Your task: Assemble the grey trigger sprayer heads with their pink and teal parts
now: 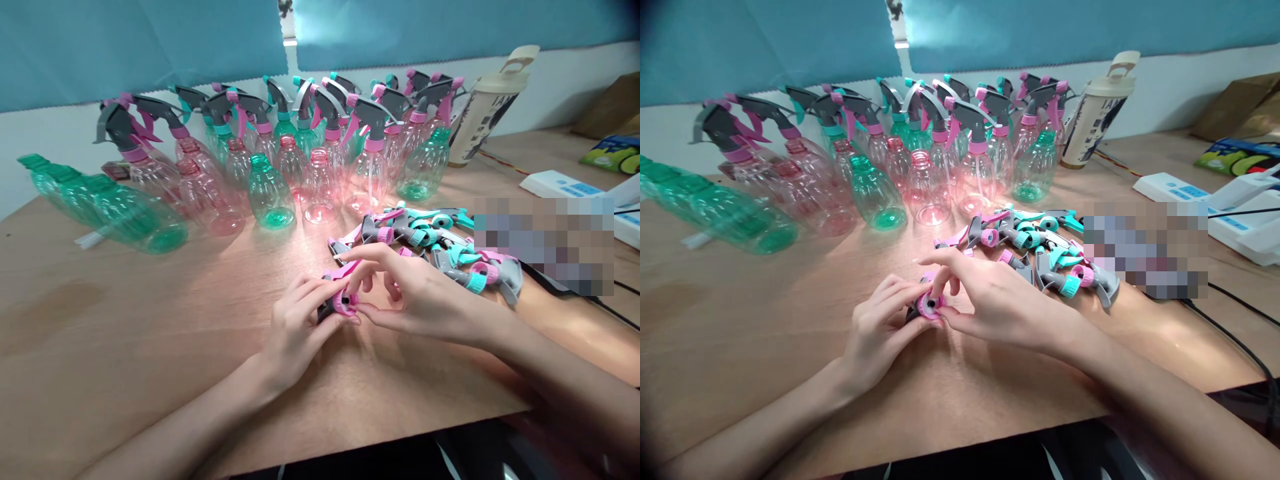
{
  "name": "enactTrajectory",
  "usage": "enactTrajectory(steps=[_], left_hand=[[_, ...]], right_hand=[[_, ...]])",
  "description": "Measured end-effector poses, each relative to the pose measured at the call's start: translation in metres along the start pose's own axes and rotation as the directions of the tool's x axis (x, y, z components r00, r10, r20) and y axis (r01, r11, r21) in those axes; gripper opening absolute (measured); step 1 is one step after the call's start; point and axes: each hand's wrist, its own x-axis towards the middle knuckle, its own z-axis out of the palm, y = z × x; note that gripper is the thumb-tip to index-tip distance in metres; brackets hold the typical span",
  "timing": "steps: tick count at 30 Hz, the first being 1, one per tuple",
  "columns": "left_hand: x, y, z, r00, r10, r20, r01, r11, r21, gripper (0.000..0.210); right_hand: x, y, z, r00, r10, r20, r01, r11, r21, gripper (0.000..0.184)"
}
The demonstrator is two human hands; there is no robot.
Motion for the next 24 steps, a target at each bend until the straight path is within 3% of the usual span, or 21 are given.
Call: enactTrajectory(steps=[4,9,15,20,24], left_hand=[[0.000,0.000,0.001,1.000,0.024,0.009,-0.024,1.000,-0.013,0.023],[-0.001,0.001,0.001,1.000,0.003,-0.012,-0.004,0.999,-0.047,0.019],[-0.001,0.004,0.002,0.996,-0.081,-0.036,0.080,0.996,-0.032,0.015],[0.000,0.005,0.003,0.991,-0.115,-0.063,0.111,0.992,-0.060,0.016],[0.000,0.005,0.003,0.989,-0.129,-0.077,0.124,0.990,-0.069,0.018]], right_hand=[[0.002,-0.002,0.000,1.000,0.009,-0.011,-0.009,1.000,-0.013,0.049],[0.000,0.001,0.015,0.984,-0.088,-0.153,0.085,0.996,-0.023,0.034],[-0.005,0.001,0.030,0.949,-0.037,-0.312,0.029,0.999,-0.028,0.024],[-0.003,0.007,0.021,0.969,-0.053,-0.243,0.094,0.983,0.160,0.026],[-0.001,0.012,0.013,0.986,-0.077,-0.148,0.102,0.980,0.171,0.033]])
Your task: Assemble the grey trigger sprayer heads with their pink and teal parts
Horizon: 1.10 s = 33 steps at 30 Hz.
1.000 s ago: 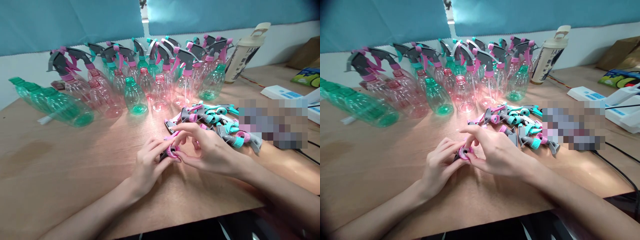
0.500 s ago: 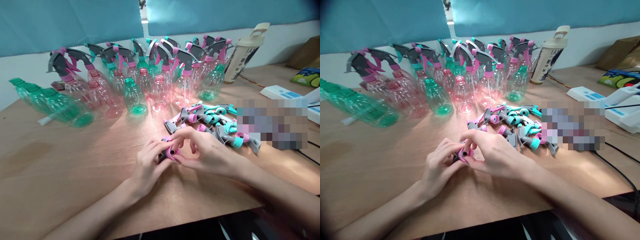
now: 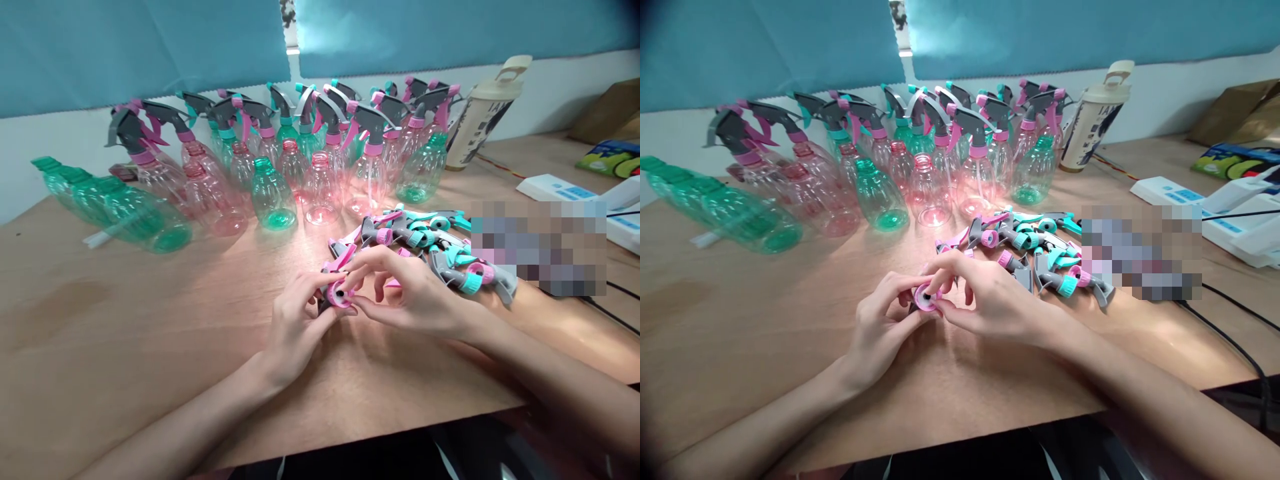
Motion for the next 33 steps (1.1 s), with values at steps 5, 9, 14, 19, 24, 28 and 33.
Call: enactTrajectory(steps=[5,9,14,19,24,28,33], left_hand=[[-0.001,-0.001,-0.001,0.999,0.045,0.024,-0.045,0.999,0.026,0.016],[-0.002,0.000,0.000,1.000,0.015,0.010,-0.016,1.000,0.005,0.017],[-0.004,0.001,0.002,0.998,-0.068,-0.007,0.068,0.998,-0.003,0.022],[-0.004,0.002,0.002,1.000,0.027,-0.005,-0.027,0.999,-0.027,0.021],[-0.004,0.003,0.001,0.998,0.069,0.004,-0.069,0.997,-0.024,0.018],[-0.005,0.002,0.000,0.998,0.066,0.015,-0.065,0.997,-0.029,0.015],[-0.006,0.000,-0.001,0.999,0.038,-0.018,-0.038,0.999,-0.013,0.014]], right_hand=[[0.002,0.000,-0.001,0.997,0.051,0.049,-0.049,0.998,-0.047,0.036],[0.002,0.000,0.006,0.998,-0.052,-0.032,0.047,0.988,-0.150,0.021],[0.000,0.000,0.014,0.988,-0.019,-0.152,0.011,0.999,-0.052,0.010],[0.007,-0.010,-0.004,0.986,0.166,0.013,-0.167,0.983,0.075,0.012],[0.018,-0.021,-0.020,0.973,0.146,0.181,-0.128,0.986,-0.106,0.020],[0.022,-0.028,-0.019,0.945,0.161,0.285,-0.099,0.971,-0.219,0.025],[0.018,-0.031,-0.005,0.977,0.128,0.171,-0.069,0.947,-0.314,0.012]])
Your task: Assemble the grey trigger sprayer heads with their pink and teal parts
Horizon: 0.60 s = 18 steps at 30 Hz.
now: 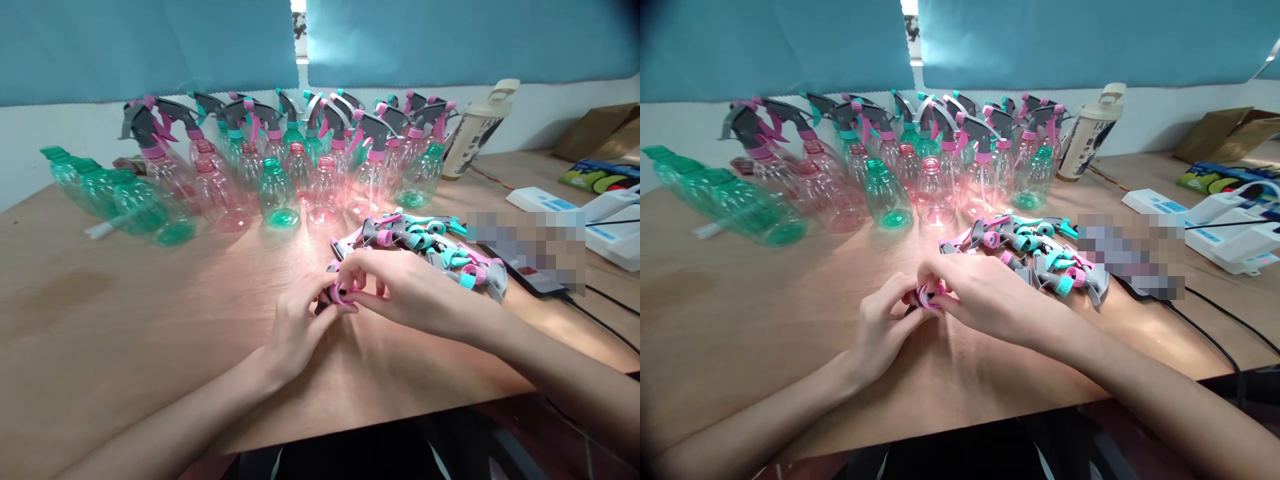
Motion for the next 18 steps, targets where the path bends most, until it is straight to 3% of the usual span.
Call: enactTrajectory(steps=[5,10,14,18], left_hand=[[0.000,0.002,-0.001,1.000,0.002,-0.031,-0.001,1.000,0.027,0.024],[0.006,0.013,-0.012,0.996,0.090,-0.024,-0.086,0.989,0.116,0.018],[0.007,0.008,-0.035,0.997,0.066,-0.033,-0.054,0.956,0.288,0.025],[0.001,-0.012,-0.067,0.996,0.087,-0.027,-0.064,0.881,0.469,0.030]], right_hand=[[-0.005,-0.004,0.017,0.987,0.063,-0.148,-0.032,0.978,0.204,0.010],[-0.007,-0.015,0.008,0.970,0.227,-0.089,-0.165,0.879,0.447,0.006],[-0.010,-0.016,-0.003,0.975,0.209,-0.080,-0.162,0.906,0.392,0.015],[-0.018,-0.005,-0.007,0.973,0.224,-0.061,-0.197,0.936,0.292,0.015]])
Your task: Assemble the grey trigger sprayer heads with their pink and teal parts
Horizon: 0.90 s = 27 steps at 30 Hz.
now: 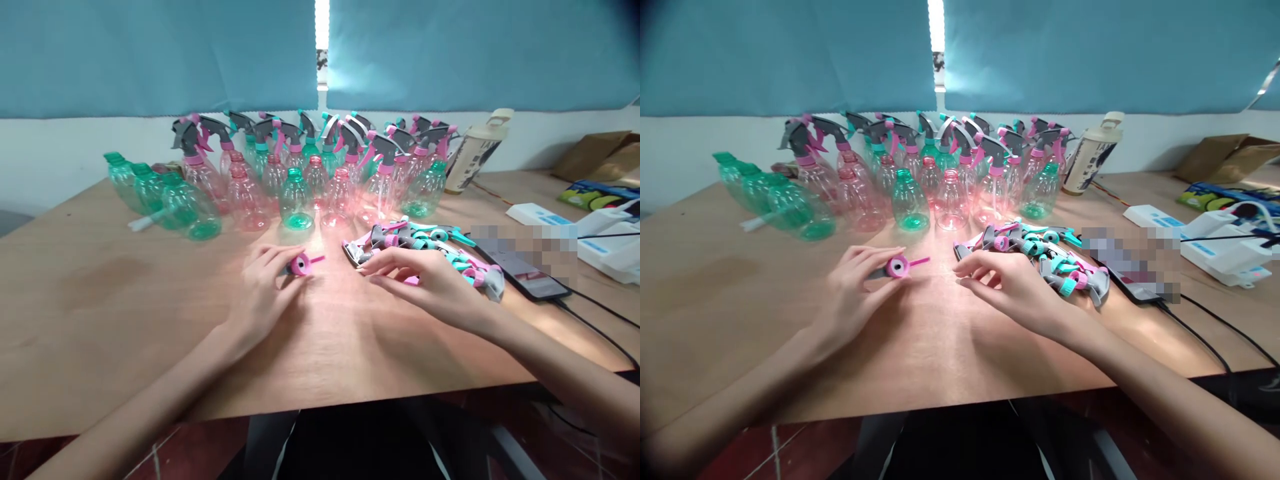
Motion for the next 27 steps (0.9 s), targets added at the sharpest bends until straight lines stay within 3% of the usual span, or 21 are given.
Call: enactTrajectory(steps=[3,7,11,15,19,22,27], left_hand=[[-0.009,-0.023,-0.013,0.999,-0.039,-0.007,0.039,0.989,0.144,0.032],[-0.024,-0.038,-0.023,0.986,-0.073,0.153,0.029,0.962,0.273,0.030],[-0.030,-0.037,-0.025,0.967,-0.092,0.238,-0.006,0.925,0.381,0.041],[-0.019,-0.023,-0.020,0.961,-0.103,0.258,0.007,0.937,0.348,0.051],[0.008,0.004,0.003,0.960,-0.023,0.279,-0.031,0.982,0.187,0.036],[0.033,0.025,0.033,0.948,0.073,0.310,-0.094,0.994,0.054,0.031],[0.069,0.041,0.088,0.927,0.119,0.355,-0.137,0.990,0.028,0.030]], right_hand=[[-0.003,0.011,-0.006,1.000,0.007,-0.028,-0.009,0.998,-0.068,0.015],[-0.008,0.022,-0.016,0.997,0.038,-0.072,-0.046,0.993,-0.111,0.018],[-0.015,0.027,-0.023,0.990,0.136,-0.047,-0.140,0.985,-0.097,0.027],[-0.023,0.028,-0.027,0.983,0.166,-0.078,-0.170,0.983,-0.061,0.029],[-0.034,0.030,-0.031,0.977,0.154,-0.149,-0.166,0.984,-0.071,0.025],[-0.043,0.033,-0.035,0.972,0.152,-0.180,-0.170,0.981,-0.090,0.024],[-0.053,0.041,-0.038,0.987,0.112,-0.117,-0.128,0.981,-0.143,0.017]])
